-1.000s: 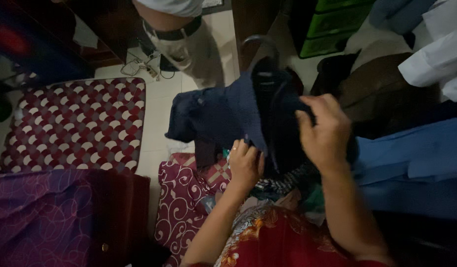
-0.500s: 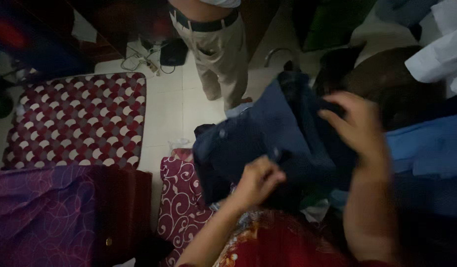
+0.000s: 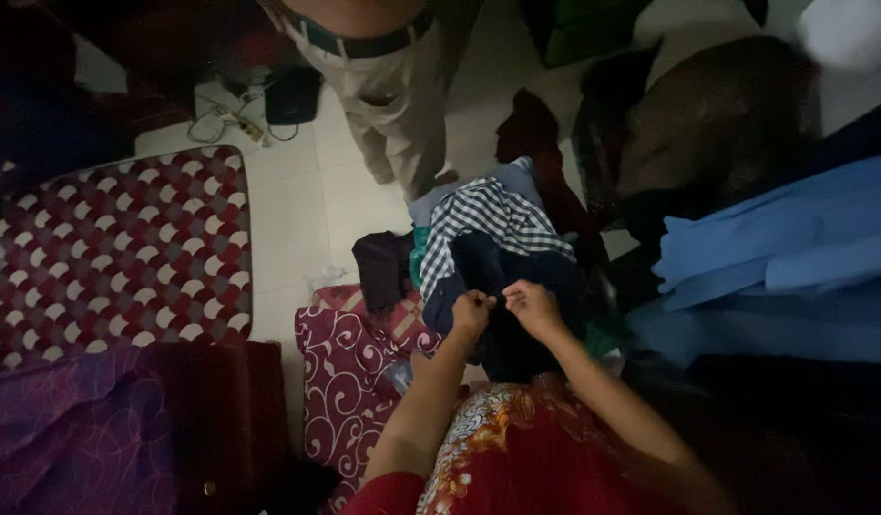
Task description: The person picks up shirts from a pile, places them on hangers, and hangs them in a closet. They handle a patterned shirt, a light blue shirt, and a dark blue shirt, placing each on a hanger and moving it to the closet rack.
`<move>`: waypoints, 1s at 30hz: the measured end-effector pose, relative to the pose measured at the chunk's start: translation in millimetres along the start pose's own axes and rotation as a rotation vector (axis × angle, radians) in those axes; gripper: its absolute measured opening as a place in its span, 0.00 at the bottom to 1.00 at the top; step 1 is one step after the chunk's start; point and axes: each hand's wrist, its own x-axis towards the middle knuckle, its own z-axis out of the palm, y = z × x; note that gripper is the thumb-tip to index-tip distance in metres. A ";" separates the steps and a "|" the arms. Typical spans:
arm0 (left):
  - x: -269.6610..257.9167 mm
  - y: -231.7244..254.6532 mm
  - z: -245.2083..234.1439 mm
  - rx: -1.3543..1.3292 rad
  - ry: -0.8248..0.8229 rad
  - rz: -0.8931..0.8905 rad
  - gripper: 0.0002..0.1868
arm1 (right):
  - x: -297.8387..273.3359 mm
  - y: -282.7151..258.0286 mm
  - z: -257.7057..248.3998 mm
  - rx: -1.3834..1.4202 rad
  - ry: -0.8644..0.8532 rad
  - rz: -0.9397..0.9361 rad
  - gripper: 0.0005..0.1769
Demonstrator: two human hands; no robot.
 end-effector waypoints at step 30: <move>1.0 9.2 -14.6 -0.922 -0.140 -0.199 0.15 | 32.6 16.8 49.3 0.451 -0.055 0.396 0.11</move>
